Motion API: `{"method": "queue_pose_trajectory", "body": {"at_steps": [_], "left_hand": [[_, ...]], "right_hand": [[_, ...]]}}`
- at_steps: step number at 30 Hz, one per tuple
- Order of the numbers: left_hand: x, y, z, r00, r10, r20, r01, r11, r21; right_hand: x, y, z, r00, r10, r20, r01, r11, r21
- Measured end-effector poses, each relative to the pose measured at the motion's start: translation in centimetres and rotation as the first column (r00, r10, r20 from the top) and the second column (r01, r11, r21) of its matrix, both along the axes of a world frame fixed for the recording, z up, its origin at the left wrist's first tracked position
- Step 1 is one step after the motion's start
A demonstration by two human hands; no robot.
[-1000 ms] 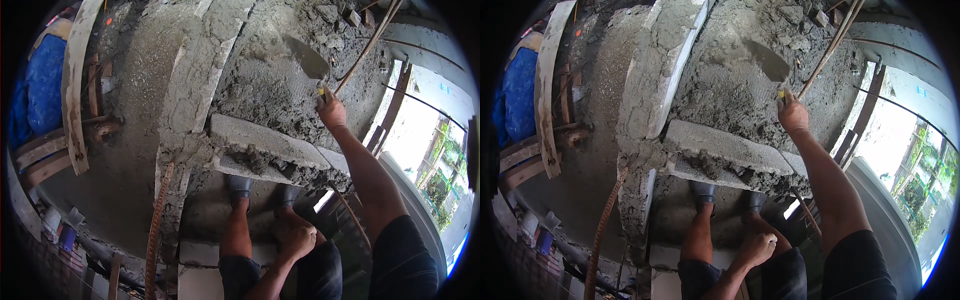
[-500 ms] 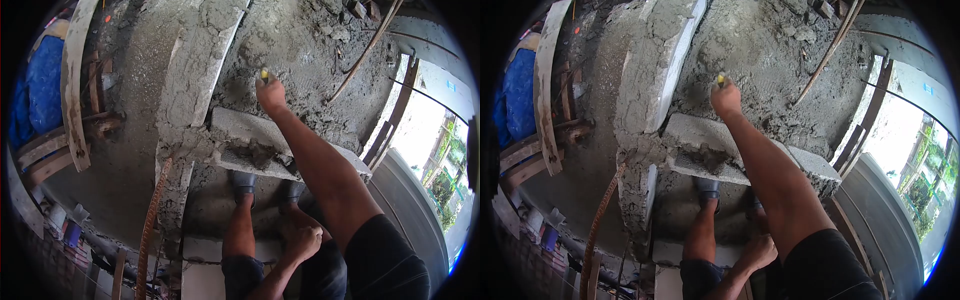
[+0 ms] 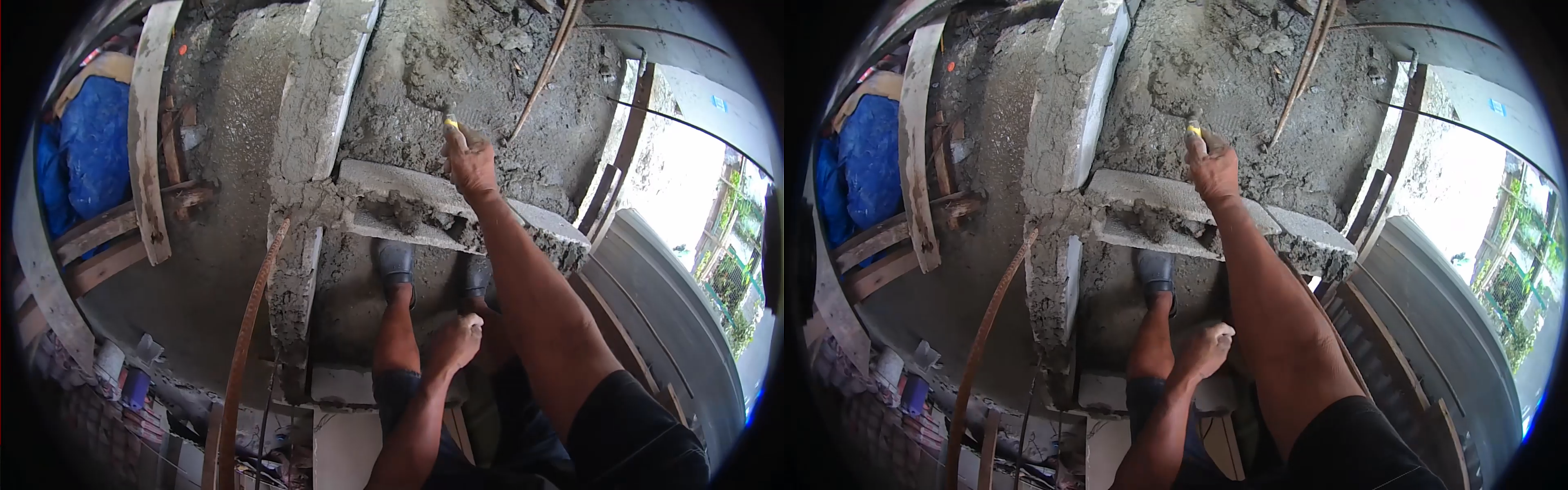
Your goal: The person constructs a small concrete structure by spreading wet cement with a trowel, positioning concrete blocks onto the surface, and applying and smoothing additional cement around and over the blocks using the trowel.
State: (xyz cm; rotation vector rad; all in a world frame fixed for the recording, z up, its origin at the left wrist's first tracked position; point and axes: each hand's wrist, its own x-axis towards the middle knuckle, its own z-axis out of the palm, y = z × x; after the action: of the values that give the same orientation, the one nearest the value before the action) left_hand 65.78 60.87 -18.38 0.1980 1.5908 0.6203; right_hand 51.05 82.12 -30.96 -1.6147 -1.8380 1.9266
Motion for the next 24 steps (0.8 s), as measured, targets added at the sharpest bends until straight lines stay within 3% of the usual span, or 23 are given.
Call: {"method": "queue_pose_trajectory", "body": {"at_steps": [5,7,9,11,13,15,18,24], "left_hand": [[-3.1,-7.8,8.6,0.962,0.004,-0.272,-0.023,0.998,-0.066],[-2.0,-10.6,12.6,0.817,-0.033,-0.575,0.019,0.999,-0.031],[0.4,-12.0,14.8,0.828,-0.118,-0.548,0.067,0.991,-0.112],[1.3,-11.1,16.2,0.788,-0.273,-0.552,0.130,0.950,-0.285],[1.8,-10.5,15.1,0.796,-0.223,-0.562,0.073,0.958,-0.277],[2.2,-10.2,15.0,0.807,-0.172,-0.564,0.010,0.961,-0.277],[3.0,-9.7,15.2,0.785,-0.195,-0.588,0.015,0.955,-0.297],[8.7,-11.6,15.3,0.748,-0.067,-0.661,-0.134,0.959,-0.250]], "right_hand": [[3.8,-3.0,9.5,0.997,-0.062,-0.047,0.056,0.992,-0.112],[6.5,-4.2,11.9,0.999,0.034,0.040,-0.035,0.999,0.004],[10.2,-5.5,12.9,0.986,0.163,-0.015,-0.144,0.906,0.398],[13.6,-6.3,15.5,0.979,0.197,0.042,-0.197,0.885,0.421],[16.1,-6.6,16.9,0.966,0.238,0.100,-0.257,0.857,0.446],[18.3,-7.1,17.5,0.816,0.401,0.417,-0.563,0.714,0.416],[19.4,-6.2,15.5,0.726,0.477,0.496,-0.680,0.607,0.411],[22.5,-6.5,19.5,0.837,0.421,0.350,-0.544,0.712,0.444]]}}
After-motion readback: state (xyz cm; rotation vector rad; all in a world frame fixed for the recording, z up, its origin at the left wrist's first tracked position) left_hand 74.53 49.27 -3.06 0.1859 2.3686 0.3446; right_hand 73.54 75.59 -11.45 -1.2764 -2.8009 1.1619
